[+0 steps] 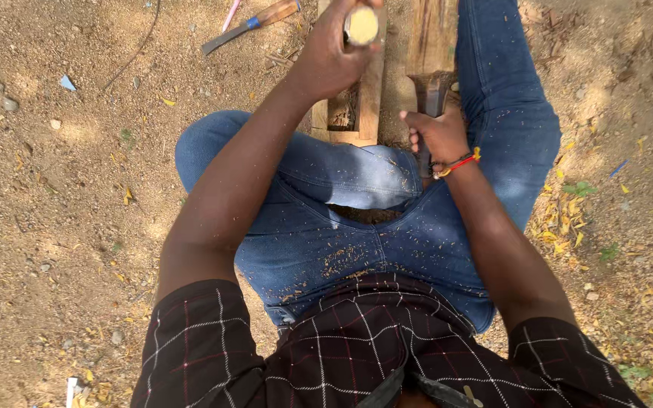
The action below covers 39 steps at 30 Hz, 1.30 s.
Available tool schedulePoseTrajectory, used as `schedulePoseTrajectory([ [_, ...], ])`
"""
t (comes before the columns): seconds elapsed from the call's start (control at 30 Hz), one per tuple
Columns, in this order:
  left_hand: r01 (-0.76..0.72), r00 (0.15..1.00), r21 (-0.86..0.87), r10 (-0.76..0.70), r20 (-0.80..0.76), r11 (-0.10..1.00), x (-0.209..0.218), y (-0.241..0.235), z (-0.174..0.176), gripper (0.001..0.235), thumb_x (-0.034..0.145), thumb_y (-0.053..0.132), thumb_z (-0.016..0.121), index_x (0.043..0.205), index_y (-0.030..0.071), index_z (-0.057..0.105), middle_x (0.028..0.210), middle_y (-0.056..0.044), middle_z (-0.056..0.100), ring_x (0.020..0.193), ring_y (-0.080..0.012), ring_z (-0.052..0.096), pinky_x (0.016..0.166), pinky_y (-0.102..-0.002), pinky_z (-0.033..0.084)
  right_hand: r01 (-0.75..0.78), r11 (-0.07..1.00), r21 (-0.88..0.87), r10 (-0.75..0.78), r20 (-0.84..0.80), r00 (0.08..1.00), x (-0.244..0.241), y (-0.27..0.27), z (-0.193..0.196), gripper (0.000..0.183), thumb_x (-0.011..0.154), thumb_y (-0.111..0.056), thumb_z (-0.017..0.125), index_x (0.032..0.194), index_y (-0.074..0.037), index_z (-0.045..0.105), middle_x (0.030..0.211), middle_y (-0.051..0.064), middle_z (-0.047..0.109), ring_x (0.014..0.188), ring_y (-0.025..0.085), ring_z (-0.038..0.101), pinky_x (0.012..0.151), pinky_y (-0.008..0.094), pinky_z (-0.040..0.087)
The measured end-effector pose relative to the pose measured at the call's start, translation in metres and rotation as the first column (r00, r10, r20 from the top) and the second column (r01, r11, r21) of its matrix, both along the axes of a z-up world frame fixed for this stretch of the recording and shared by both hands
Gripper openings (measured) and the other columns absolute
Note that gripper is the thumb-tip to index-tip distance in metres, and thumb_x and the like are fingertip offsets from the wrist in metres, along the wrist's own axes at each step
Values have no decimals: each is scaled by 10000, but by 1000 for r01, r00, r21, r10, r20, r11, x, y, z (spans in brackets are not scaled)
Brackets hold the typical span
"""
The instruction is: The person sits on the ground and uses a wooden mallet to strike a chisel, carving a rectangular recess into a block of wood. They repeatedly chip away at the wood, clear the debris, and inspect the progress of the hollowed-out section.
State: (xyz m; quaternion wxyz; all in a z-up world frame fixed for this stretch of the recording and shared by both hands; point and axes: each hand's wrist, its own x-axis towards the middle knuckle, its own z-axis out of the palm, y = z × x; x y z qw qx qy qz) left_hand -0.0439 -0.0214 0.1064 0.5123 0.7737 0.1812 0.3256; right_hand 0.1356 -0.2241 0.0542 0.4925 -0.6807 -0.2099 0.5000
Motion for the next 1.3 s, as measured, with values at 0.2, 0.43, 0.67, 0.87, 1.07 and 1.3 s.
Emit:
schedulePoseTrajectory([
  [0.2, -74, 962, 445, 182, -205, 893, -24, 16, 34, 363, 857, 95, 750, 1194, 80, 618, 1014, -153, 652, 984, -393, 640, 880, -488, 512, -70, 960, -270, -46, -401, 915, 35, -18, -75, 182, 886, -151, 789, 896, -74, 624, 693, 4, 588, 553, 100, 573, 454, 274, 475],
  [0.43, -77, 815, 293, 230, -532, 953, -18, 21, 18, 483, 879, 431, 866, 1139, 81, 658, 940, -139, 685, 924, -343, 675, 847, -469, 534, -117, 940, -319, -2, -349, 937, 29, -14, -49, 194, 906, -156, 770, 977, -90, 601, 763, -8, 597, 598, 82, 586, 484, 264, 490],
  [0.67, -201, 965, 301, 241, -102, 932, -25, 23, 30, 437, 943, 278, 850, 1202, 49, 583, 1106, -140, 617, 1022, -329, 621, 896, -437, 522, -148, 945, -293, 72, -254, 965, 12, -15, -25, 293, 886, -136, 777, 1076, -89, 560, 837, 6, 640, 615, 84, 597, 502, 261, 501],
  [0.87, -147, 989, -35, 146, -20, 989, -23, 33, 50, 221, 1036, 156, 757, 1044, 52, 562, 993, -65, 572, 885, -193, 614, 792, -331, 500, -185, 922, -339, 67, -331, 941, 18, -11, -19, 265, 921, -140, 753, 1071, -76, 544, 835, 28, 638, 627, 111, 633, 510, 286, 541],
  [1.07, -66, 990, -272, 30, -135, 960, -22, 40, 56, 359, 1078, 256, 798, 920, 76, 531, 779, -2, 497, 689, -109, 522, 617, -271, 374, -182, 889, -420, 7, -385, 923, 19, -13, -12, 243, 948, -147, 743, 1075, -50, 560, 807, 56, 635, 634, 145, 658, 532, 309, 565],
  [1.3, 6, 988, -444, -74, -136, 896, -16, 30, 52, 361, 1045, 334, 769, 984, 82, 517, 842, -16, 511, 737, -96, 545, 637, -262, 395, -204, 891, -405, -12, -470, 883, 21, -14, -12, 287, 959, -154, 709, 1183, -24, 584, 869, 58, 666, 670, 147, 676, 586, 321, 596],
])
